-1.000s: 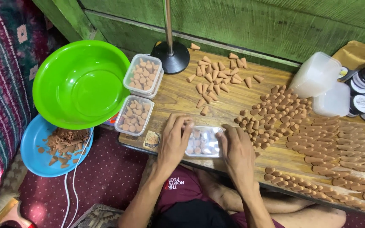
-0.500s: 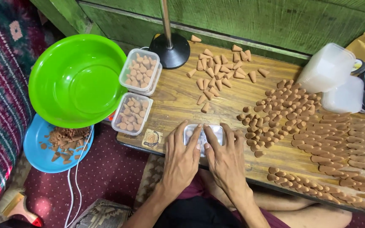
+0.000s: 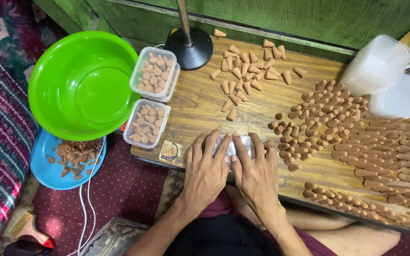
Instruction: The person sorts incense cones by hand into plastic containers, organizing them onto a wooden board.
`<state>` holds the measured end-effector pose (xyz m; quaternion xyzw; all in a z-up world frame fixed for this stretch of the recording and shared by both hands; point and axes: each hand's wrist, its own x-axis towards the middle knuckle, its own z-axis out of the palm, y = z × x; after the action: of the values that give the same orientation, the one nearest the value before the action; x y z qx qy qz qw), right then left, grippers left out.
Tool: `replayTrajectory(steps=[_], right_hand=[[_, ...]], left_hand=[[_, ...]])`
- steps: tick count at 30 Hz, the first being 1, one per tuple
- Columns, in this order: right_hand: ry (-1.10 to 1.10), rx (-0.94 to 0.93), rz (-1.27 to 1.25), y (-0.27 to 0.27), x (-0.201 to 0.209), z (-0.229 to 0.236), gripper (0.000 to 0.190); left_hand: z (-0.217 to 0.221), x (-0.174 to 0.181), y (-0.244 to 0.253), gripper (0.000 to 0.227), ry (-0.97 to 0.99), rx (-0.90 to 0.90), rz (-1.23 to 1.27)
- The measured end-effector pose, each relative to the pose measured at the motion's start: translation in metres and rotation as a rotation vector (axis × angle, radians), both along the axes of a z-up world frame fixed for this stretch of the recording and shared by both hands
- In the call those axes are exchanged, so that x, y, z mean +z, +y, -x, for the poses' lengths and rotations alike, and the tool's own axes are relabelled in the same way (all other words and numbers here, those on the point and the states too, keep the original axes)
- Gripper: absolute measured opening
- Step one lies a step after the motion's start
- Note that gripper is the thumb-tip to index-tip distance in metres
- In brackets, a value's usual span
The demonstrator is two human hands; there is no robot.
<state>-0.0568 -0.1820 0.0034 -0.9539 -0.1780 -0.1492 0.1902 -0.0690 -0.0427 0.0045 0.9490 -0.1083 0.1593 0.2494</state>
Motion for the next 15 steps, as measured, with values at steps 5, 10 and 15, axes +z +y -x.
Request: replayTrajectory(steps=[5,10,15], right_hand=[[0.021,-0.041,0.058,-0.013,-0.009,0.006,0.048],[0.043,-0.043,-0.02,-0.02,-0.008,0.016,0.054],[0.01,-0.023,0.026,-0.028,-0.011,0.025,0.062]], left_hand=[[-0.001,-0.012,0.005,0.058,-0.018,-0.01,-0.053],[0.0,-0.009,0.005,0.067,0.017,-0.043,-0.044],[0.0,-0.007,0.003,0.067,0.006,-0.022,-0.023]])
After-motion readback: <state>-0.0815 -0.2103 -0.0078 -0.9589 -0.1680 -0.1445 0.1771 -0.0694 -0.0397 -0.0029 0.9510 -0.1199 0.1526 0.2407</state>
